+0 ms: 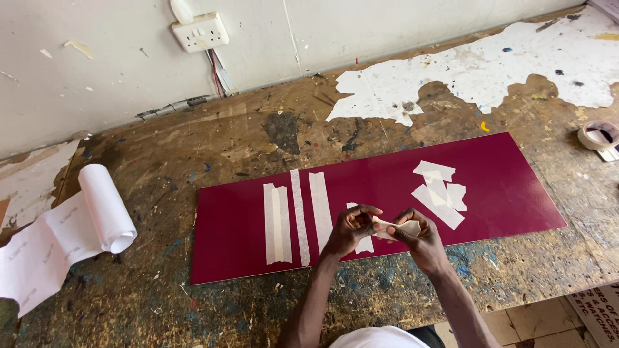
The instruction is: The person places strips of white tape onto a maroon board and then onto the wall above the workbench. They smooth each strip with their hands to ensure adhesion.
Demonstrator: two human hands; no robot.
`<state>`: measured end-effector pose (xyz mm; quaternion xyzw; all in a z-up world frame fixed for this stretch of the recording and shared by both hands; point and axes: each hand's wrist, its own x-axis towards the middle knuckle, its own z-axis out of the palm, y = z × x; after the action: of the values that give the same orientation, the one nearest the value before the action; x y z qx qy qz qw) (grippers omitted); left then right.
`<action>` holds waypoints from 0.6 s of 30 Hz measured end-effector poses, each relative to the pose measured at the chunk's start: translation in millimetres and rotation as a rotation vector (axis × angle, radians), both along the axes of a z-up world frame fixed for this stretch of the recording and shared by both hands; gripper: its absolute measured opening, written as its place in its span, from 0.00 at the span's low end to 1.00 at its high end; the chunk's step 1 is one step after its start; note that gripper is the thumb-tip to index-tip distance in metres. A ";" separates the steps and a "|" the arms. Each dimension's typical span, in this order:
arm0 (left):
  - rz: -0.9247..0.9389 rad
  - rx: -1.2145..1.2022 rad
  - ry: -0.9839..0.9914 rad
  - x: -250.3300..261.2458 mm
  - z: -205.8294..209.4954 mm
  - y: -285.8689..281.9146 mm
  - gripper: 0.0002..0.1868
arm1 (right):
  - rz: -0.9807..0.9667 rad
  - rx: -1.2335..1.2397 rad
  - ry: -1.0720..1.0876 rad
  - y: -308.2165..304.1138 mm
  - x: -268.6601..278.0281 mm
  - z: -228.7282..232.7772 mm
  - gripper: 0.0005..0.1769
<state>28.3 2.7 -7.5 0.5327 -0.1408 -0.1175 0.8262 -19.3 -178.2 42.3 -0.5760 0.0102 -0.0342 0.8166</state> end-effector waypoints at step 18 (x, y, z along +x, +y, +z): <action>0.007 0.203 -0.132 -4.1 37.7 5.5 0.27 | -0.055 -0.502 0.003 -12.3 0.2 14.5 0.12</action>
<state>24.1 8.2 30.2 0.6206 -0.1805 -0.0931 0.7574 -19.1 -190.5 56.9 -0.7603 0.0183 -0.0572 0.6468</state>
